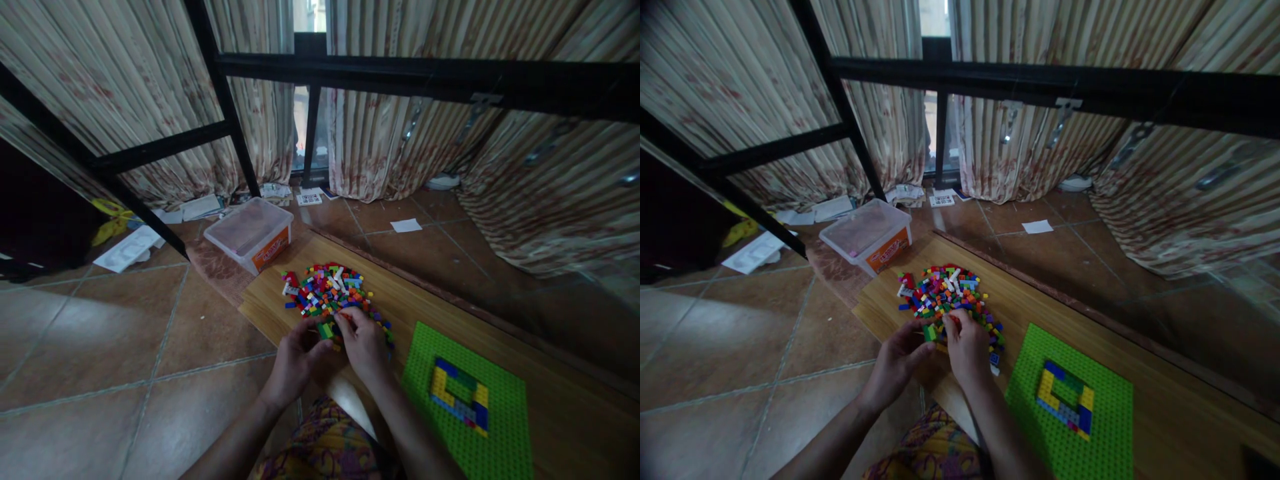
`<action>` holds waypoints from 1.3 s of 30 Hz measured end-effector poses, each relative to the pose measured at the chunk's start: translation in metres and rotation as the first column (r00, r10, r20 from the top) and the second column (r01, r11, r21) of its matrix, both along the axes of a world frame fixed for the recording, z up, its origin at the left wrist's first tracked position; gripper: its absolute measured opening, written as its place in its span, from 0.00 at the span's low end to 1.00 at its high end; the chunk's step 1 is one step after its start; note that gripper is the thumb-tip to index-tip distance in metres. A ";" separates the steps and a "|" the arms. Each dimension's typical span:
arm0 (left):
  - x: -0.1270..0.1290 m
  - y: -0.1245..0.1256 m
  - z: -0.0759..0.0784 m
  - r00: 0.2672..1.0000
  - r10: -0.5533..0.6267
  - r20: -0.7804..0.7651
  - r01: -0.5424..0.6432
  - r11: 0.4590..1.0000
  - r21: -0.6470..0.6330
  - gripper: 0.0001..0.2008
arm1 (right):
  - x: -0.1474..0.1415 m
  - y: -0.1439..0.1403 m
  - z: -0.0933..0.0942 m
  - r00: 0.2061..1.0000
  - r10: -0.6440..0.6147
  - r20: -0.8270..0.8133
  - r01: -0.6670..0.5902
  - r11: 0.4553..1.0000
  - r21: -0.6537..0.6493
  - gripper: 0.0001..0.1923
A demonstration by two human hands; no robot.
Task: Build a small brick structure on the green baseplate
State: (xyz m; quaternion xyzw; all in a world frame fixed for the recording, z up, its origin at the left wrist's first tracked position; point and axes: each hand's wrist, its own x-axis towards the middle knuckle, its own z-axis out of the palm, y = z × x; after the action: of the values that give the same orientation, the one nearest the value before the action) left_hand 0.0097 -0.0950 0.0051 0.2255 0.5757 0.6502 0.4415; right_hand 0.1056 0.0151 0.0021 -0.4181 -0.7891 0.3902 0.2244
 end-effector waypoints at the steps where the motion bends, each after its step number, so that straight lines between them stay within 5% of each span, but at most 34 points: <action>1: -0.001 0.000 -0.001 1.000 0.000 -0.020 0.000 1.000 0.001 0.21 | -0.002 0.002 -0.001 0.996 0.035 0.079 -0.040 0.997 0.065 0.12; 7: -0.002 0.002 -0.006 0.994 0.045 -0.095 -0.043 0.999 0.028 0.20 | -0.003 0.005 -0.002 0.939 0.048 0.340 -0.131 0.966 0.225 0.10; 12: -0.004 0.001 -0.010 0.975 0.037 -0.221 -0.039 0.999 -0.004 0.19 | 0.004 -0.004 0.007 0.998 0.059 -0.023 -0.060 0.997 -0.048 0.15; 16: 0.000 -0.002 -0.004 0.952 0.044 -0.301 -0.023 0.997 0.072 0.16 | 0.007 -0.018 0.015 0.956 0.079 -0.281 -0.157 0.951 -0.266 0.16; 20: 0.005 -0.005 0.011 0.992 0.003 -0.125 0.013 0.992 0.125 0.19 | 0.012 -0.028 0.024 0.947 0.098 -0.306 -0.162 0.968 -0.192 0.11; 24: 0.005 -0.006 0.023 0.984 -0.040 0.175 0.034 0.999 0.035 0.19 | 0.022 -0.032 0.027 0.935 0.216 -0.281 -0.229 0.973 -0.014 0.10; 31: 0.008 -0.009 0.029 0.954 -0.146 0.262 0.184 0.975 -0.126 0.14 | 0.041 -0.046 0.012 0.944 0.262 -0.202 -0.229 0.958 0.175 0.10; 39: 0.034 -0.008 0.031 0.929 -0.123 0.349 0.213 0.949 -0.234 0.15 | 0.060 -0.059 0.014 0.915 0.001 -0.404 -0.052 0.992 -0.116 0.09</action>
State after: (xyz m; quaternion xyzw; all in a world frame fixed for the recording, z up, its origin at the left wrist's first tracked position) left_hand 0.0433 -0.1028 0.0364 0.1007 0.5545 0.5546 0.6123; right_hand 0.1655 -0.0436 0.0159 -0.3310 -0.7057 0.5193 0.3503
